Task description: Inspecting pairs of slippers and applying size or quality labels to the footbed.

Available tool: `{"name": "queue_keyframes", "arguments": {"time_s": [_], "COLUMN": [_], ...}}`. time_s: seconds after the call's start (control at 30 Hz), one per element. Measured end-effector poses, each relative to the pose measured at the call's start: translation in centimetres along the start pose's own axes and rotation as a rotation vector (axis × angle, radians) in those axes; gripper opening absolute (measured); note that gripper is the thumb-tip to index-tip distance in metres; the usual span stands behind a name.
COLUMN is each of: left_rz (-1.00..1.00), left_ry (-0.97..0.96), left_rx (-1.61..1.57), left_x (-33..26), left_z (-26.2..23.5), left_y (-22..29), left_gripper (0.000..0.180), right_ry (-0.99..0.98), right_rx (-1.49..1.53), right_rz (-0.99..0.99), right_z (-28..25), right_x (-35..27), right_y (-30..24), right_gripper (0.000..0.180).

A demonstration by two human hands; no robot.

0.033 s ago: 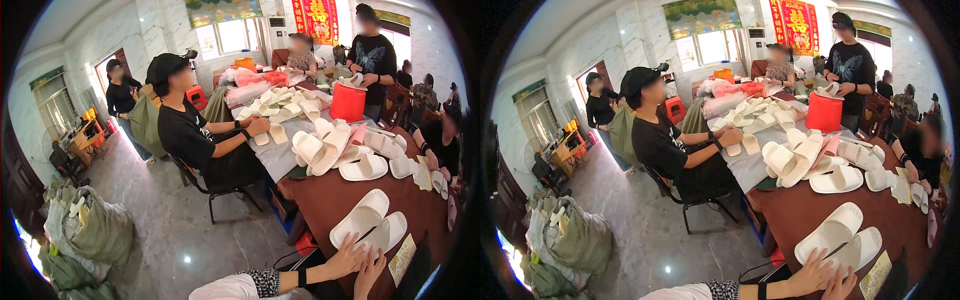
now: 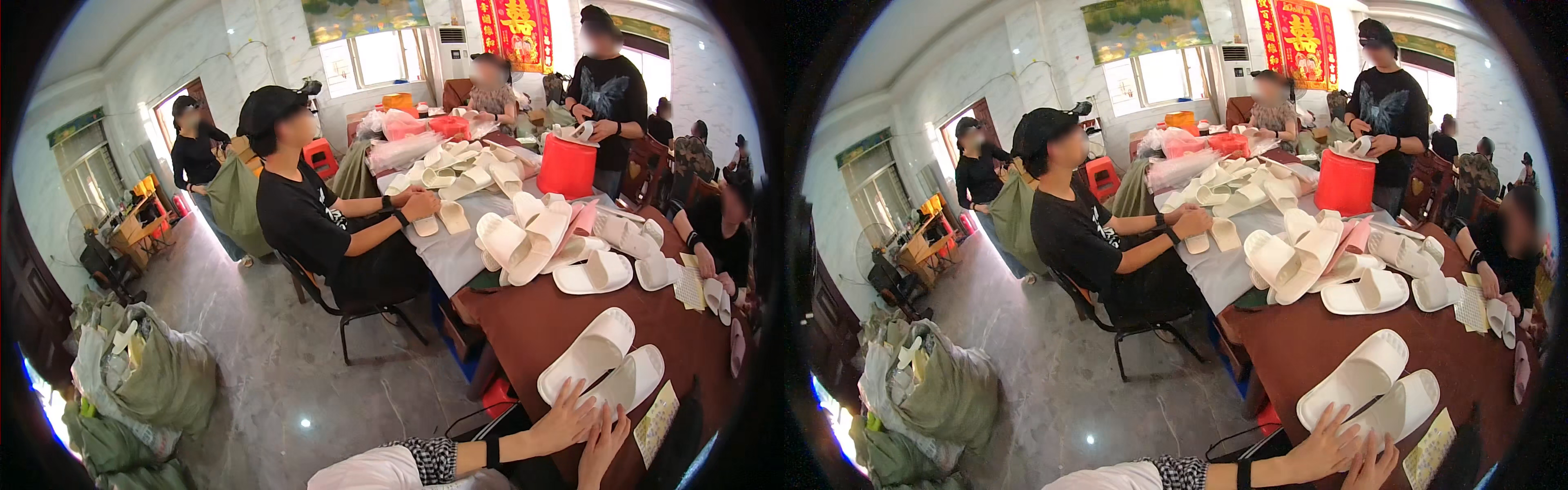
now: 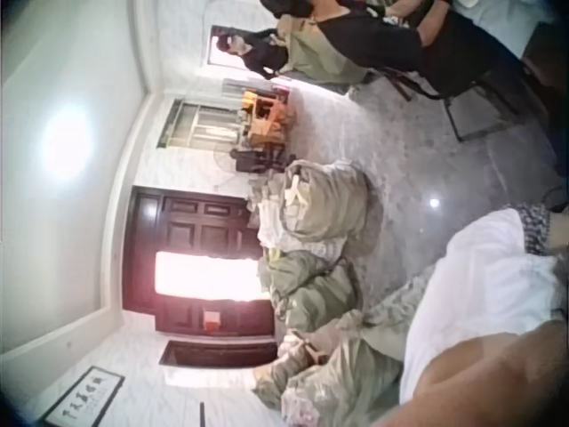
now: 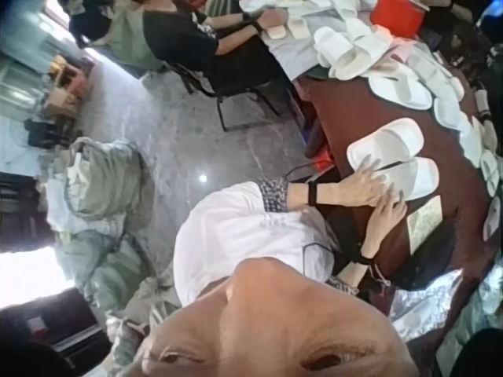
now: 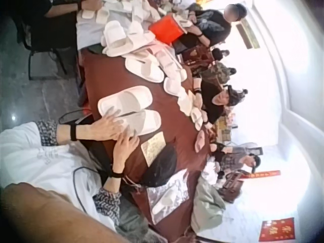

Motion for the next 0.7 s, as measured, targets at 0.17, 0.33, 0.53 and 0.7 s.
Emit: {"name": "queue_keyframes", "arguments": {"time_s": [0.17, 0.33, 0.53, 0.7], "left_rz": [0.001, -0.012, 0.090, 0.189], "left_ry": [-0.035, -0.141, -0.168, -0.269], "left_rx": [0.010, -0.017, -0.016, -0.077], "left_x": [0.2, 0.5, 0.8, 1.7], "left_z": [-0.3, -0.6, -2.0, -3.9], "left_y": [-0.4, -1.3, -2.7, -5.3], "left_gripper": [0.049, 0.050, 0.048, 0.051], "right_ry": [0.006, 0.097, 0.156, 0.140], "right_rx": [0.007, 0.012, 0.025, 0.097], "right_rz": [-0.008, 0.026, -0.013, -0.031], "right_z": [0.0, -0.1, -1.7, -1.9], "right_x": [0.4, 0.0, 0.1, 0.3], "right_y": [-0.8, -1.9, -3.3, -4.8], "right_gripper": [0.042, 0.052, 0.047, 0.045]}}
Point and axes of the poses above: each hand's wrist, its own x-axis towards the middle knuckle, its own z-axis out of the palm, y = z × x, the point moved 4 cm from there along x, towards the middle knuckle
